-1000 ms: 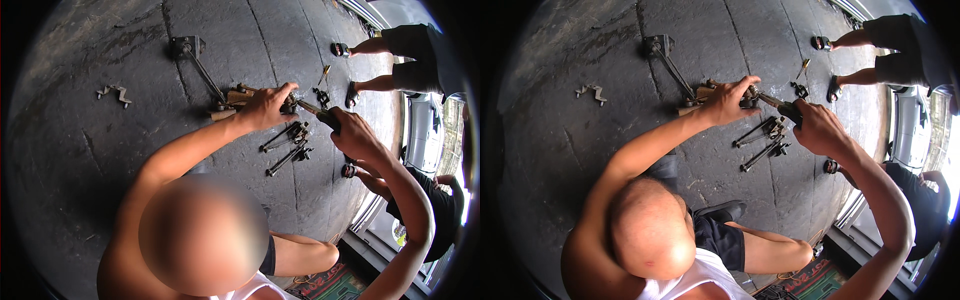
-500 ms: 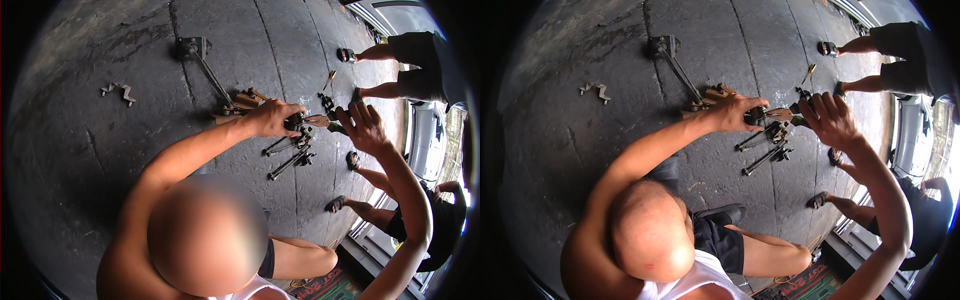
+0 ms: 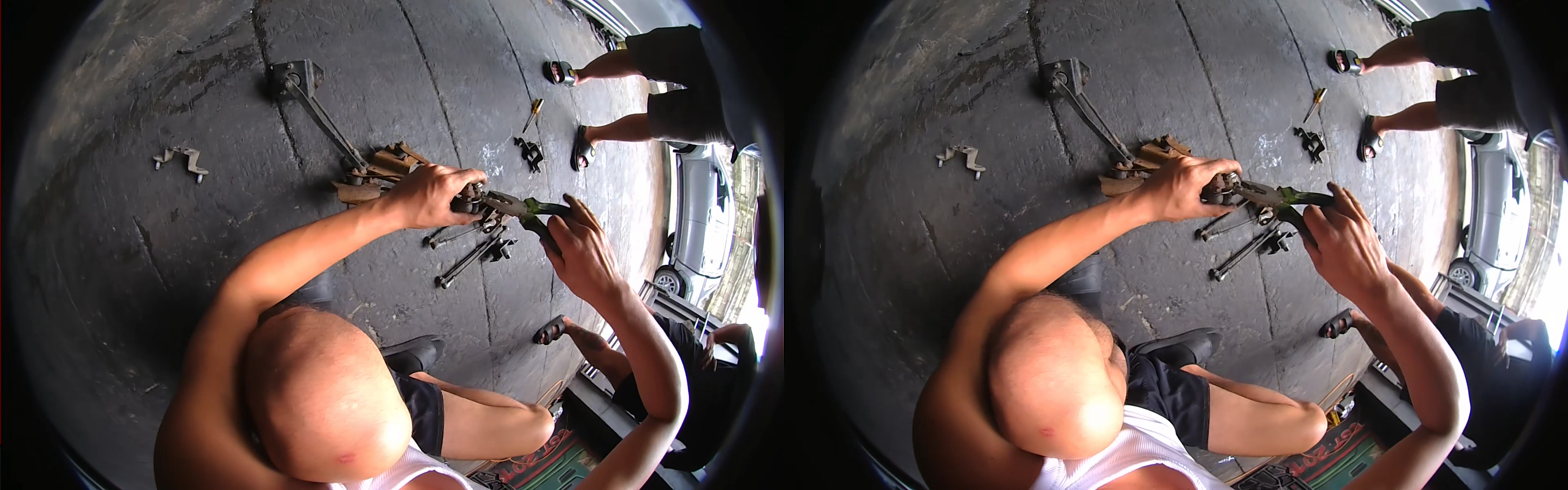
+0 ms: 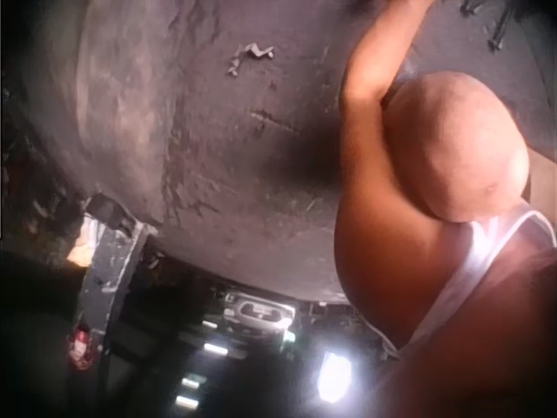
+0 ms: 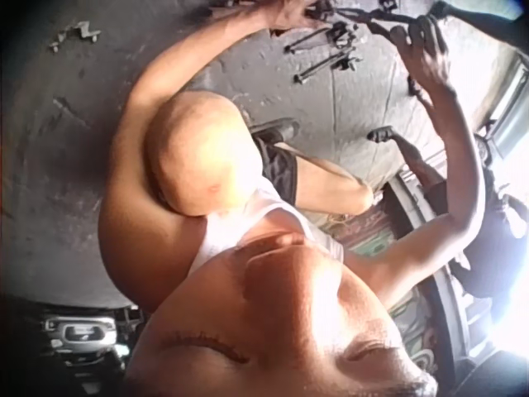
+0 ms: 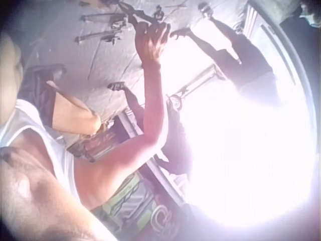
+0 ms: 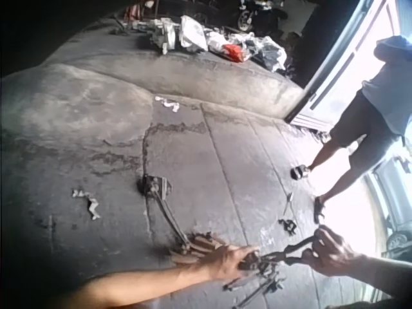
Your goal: The person sits on a concrete floor and uses pliers to manipulate and pull at components on a metal mechanical assembly while other people stand around.
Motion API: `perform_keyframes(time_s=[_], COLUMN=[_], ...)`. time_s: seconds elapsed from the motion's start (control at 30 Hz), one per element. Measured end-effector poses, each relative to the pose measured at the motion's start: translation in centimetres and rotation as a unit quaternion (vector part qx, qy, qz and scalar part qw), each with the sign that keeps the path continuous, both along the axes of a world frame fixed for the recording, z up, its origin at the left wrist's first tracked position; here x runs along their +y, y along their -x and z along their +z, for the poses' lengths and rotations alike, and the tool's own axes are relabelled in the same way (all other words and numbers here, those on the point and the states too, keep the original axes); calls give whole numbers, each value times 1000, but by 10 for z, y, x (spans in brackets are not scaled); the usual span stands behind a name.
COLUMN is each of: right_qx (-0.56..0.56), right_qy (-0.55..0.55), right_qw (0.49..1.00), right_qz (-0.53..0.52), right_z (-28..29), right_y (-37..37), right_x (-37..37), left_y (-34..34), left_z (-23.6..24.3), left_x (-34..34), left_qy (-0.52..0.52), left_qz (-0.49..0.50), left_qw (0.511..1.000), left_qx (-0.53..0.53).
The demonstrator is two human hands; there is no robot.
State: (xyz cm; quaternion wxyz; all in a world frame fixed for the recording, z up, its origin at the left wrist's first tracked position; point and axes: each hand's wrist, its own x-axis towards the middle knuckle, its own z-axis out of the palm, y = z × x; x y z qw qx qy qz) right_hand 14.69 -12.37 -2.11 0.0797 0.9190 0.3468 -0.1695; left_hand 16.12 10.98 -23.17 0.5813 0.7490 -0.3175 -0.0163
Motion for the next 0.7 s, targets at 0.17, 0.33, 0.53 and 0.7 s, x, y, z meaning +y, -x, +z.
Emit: perform_keyframes(time_s=[0.17,0.33,0.53,0.7], right_qx=[23,321,461,482], right_qy=[20,59,-105,-85], right_qw=[999,821,652,648], right_qz=[-44,-469,-592,-583], right_z=[23,50,31,30], right_y=[9,3,-7,-24], right_x=[12,32,23,31], left_y=[3,6,8,9], left_z=[-1,-1,3,-2], left_x=[0,-8,-1,-8], left_qy=[26,33,15,38], left_qz=[18,26,35,68], left_qw=[999,998,999,995], left_qx=[-17,-38,-24,-60])
